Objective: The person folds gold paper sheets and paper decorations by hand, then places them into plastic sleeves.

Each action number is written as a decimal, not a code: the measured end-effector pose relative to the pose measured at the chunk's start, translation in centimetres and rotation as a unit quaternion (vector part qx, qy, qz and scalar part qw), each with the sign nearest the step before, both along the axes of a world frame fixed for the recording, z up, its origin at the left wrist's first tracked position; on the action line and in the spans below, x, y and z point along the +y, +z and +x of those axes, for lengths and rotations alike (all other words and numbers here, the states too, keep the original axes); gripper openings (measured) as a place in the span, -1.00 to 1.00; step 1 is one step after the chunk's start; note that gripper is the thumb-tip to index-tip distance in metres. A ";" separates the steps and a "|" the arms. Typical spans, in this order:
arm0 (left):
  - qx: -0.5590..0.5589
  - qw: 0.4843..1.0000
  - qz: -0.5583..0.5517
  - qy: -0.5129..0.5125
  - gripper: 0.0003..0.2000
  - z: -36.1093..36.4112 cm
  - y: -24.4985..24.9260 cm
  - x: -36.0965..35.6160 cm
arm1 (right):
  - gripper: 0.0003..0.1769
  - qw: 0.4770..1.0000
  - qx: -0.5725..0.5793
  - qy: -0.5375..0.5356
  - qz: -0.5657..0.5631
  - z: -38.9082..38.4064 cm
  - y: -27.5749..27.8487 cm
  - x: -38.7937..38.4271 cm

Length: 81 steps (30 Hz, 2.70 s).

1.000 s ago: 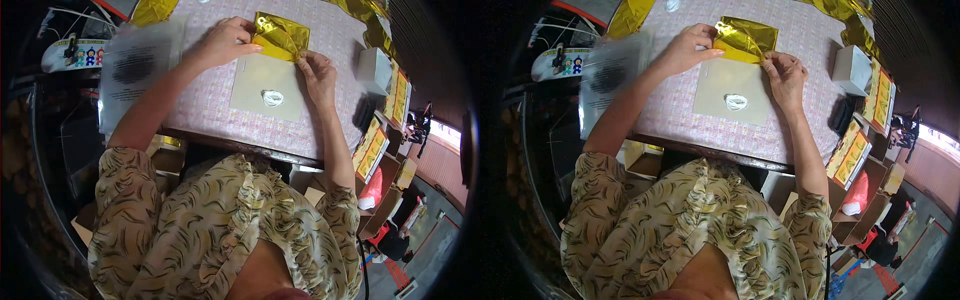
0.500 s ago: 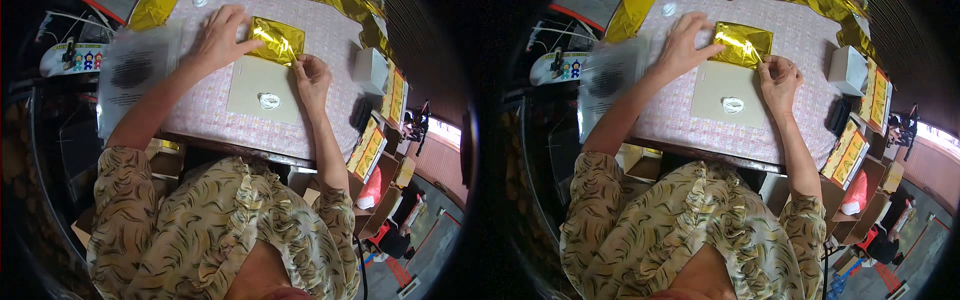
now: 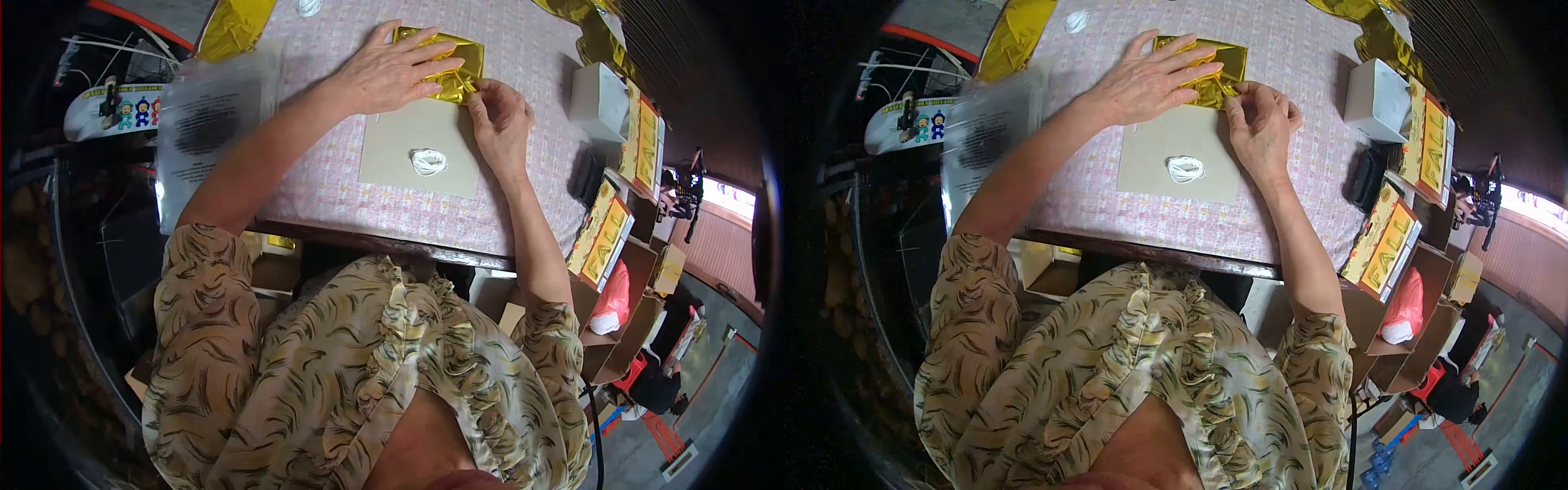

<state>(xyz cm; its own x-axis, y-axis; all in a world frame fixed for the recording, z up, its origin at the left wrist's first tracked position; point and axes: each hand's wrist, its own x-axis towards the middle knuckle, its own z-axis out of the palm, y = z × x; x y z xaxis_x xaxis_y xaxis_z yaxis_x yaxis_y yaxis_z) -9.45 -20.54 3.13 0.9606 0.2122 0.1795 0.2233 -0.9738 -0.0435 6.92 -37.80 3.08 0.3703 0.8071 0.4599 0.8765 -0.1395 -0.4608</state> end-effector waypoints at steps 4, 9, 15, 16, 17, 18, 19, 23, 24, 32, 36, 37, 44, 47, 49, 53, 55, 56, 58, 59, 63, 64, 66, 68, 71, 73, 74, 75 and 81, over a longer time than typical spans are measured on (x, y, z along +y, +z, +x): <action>-0.010 0.999 -0.033 -0.003 -0.45 -0.1 -0.6 0.2 | -0.73 0.980 0.200 -0.010 -0.004 0.2 -1.0 -0.3; -0.017 0.999 -0.020 -0.019 -0.43 -0.2 -0.5 0.4 | -0.72 0.923 0.378 -0.043 0.050 0.3 -0.7 -0.7; -0.009 1.000 -0.013 -0.018 -0.43 -0.1 -0.9 0.5 | -0.67 0.956 0.291 -0.035 0.004 0.7 -0.9 -0.5; -0.010 1.000 -0.015 -0.017 -0.43 -0.1 -0.9 0.6 | -0.67 0.956 0.290 -0.035 0.002 0.8 -1.1 -0.4; -0.012 1.000 -0.013 -0.013 -0.43 -0.1 -1.0 0.6 | -0.66 0.963 0.269 -0.036 0.008 0.8 -1.3 -0.3; -0.014 1.000 -0.012 -0.010 -0.42 -0.1 -1.3 0.5 | -0.65 0.968 0.247 -0.038 0.013 0.7 -1.4 -0.3; -0.013 1.000 -0.015 -0.010 -0.42 -0.1 -1.6 0.9 | -0.65 0.968 0.248 -0.039 0.010 0.8 -1.6 -0.3; -0.147 0.982 -0.066 -0.103 -0.10 0.0 -3.2 2.1 | -0.57 0.985 0.144 -0.063 -0.073 0.5 0.5 -1.0; -0.181 0.970 -0.095 -0.128 -0.04 -0.1 -2.6 1.9 | -0.47 0.988 0.058 -0.051 -0.137 0.1 1.5 -1.1; -0.011 0.999 -0.036 0.001 -0.39 -0.2 -0.8 0.6 | -0.10 0.975 -0.127 0.096 -0.154 -3.8 -0.5 0.8; -0.016 0.999 -0.047 -0.001 -0.36 -0.3 -1.4 0.5 | -0.05 0.974 -0.112 0.098 -0.173 -3.7 -0.6 0.4; -0.023 0.999 -0.047 -0.005 -0.36 -0.3 -1.3 0.7 | -0.05 0.974 -0.111 0.101 -0.168 -3.7 -0.5 0.5; -0.076 0.980 -0.182 -0.025 -0.34 -1.1 0.0 2.9 | -0.03 0.967 -0.118 0.098 -0.202 -3.3 0.0 0.8; -0.147 0.961 -0.232 0.008 -0.40 -4.0 2.6 3.5 | -0.03 0.968 -0.120 0.083 -0.205 -3.5 0.3 0.8; -0.157 0.985 -0.056 -0.051 -0.55 -5.5 3.3 3.0 | -0.06 0.964 -0.148 0.075 -0.209 -3.6 0.4 1.0; -0.099 0.991 0.014 -0.087 -0.77 -4.6 3.9 0.3 | -0.08 0.960 -0.173 0.076 -0.204 -3.5 1.4 1.6; -0.031 0.990 0.095 -0.104 -0.87 -3.9 4.5 -0.5 | -0.17 0.960 -0.225 0.062 -0.158 -3.5 1.7 1.6; -0.033 0.989 0.098 -0.104 -0.87 -3.7 4.3 -0.6 | -0.17 0.960 -0.227 0.061 -0.156 -3.5 1.9 1.7; -0.058 0.986 0.111 -0.113 -0.88 -3.3 3.8 -0.6 | -0.37 0.964 -0.214 0.042 -0.154 -4.1 2.8 2.1; -0.059 0.985 0.114 -0.113 -0.88 -3.1 3.6 -0.4 | -0.37 0.964 -0.215 0.041 -0.151 -4.1 3.0 2.2; -0.109 0.990 0.013 -0.085 -0.76 -3.7 4.5 0.3 | -0.69 0.960 -0.245 0.068 -0.120 -3.9 2.7 3.0; -0.143 0.986 -0.017 -0.085 -0.72 -4.1 5.0 0.4 | -0.76 0.958 -0.259 0.089 -0.083 -3.8 2.7 2.9; -0.186 0.973 -0.121 -0.065 -0.66 -5.6 6.5 0.6 | -0.79 0.977 -0.167 0.101 -0.081 -4.1 4.2 1.9; -0.229 0.947 -0.221 -0.051 -0.59 -6.9 7.5 0.1 | -0.80 0.987 0.000 0.102 -0.123 -4.0 7.0 0.6; -0.453 0.621 -0.639 0.035 -0.67 -7.4 7.1 -1.0 | -0.76 0.828 0.520 0.187 -0.098 -1.8 8.1 -0.8; -0.310 0.363 -0.877 -0.050 -0.57 -6.8 6.2 -1.8 | -0.72 0.797 0.566 0.202 -0.051 -2.7 8.5 -1.3; -0.281 0.353 -0.892 0.023 -0.56 -7.0 5.6 -2.5 | -0.74 0.790 0.588 0.175 -0.022 -3.4 8.6 -1.7; -0.280 0.352 -0.893 0.023 -0.56 -6.8 6.4 -3.7 | -0.74 0.780 0.609 0.146 0.006 -3.9 8.7 -2.1; -0.327 0.424 -0.843 0.054 -0.72 -6.3 6.2 -7.5 | -0.76 0.821 0.555 0.134 -0.007 -3.6 6.5 -4.4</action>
<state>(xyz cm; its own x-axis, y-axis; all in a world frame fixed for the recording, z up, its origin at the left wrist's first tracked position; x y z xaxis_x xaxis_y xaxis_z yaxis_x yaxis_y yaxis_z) -15.74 -28.07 9.35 0.7903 0.6054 -0.0944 -0.3021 0.5190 0.7996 3.30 -42.19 9.55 0.3633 0.9303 -0.0510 -0.0832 -0.0221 -0.9963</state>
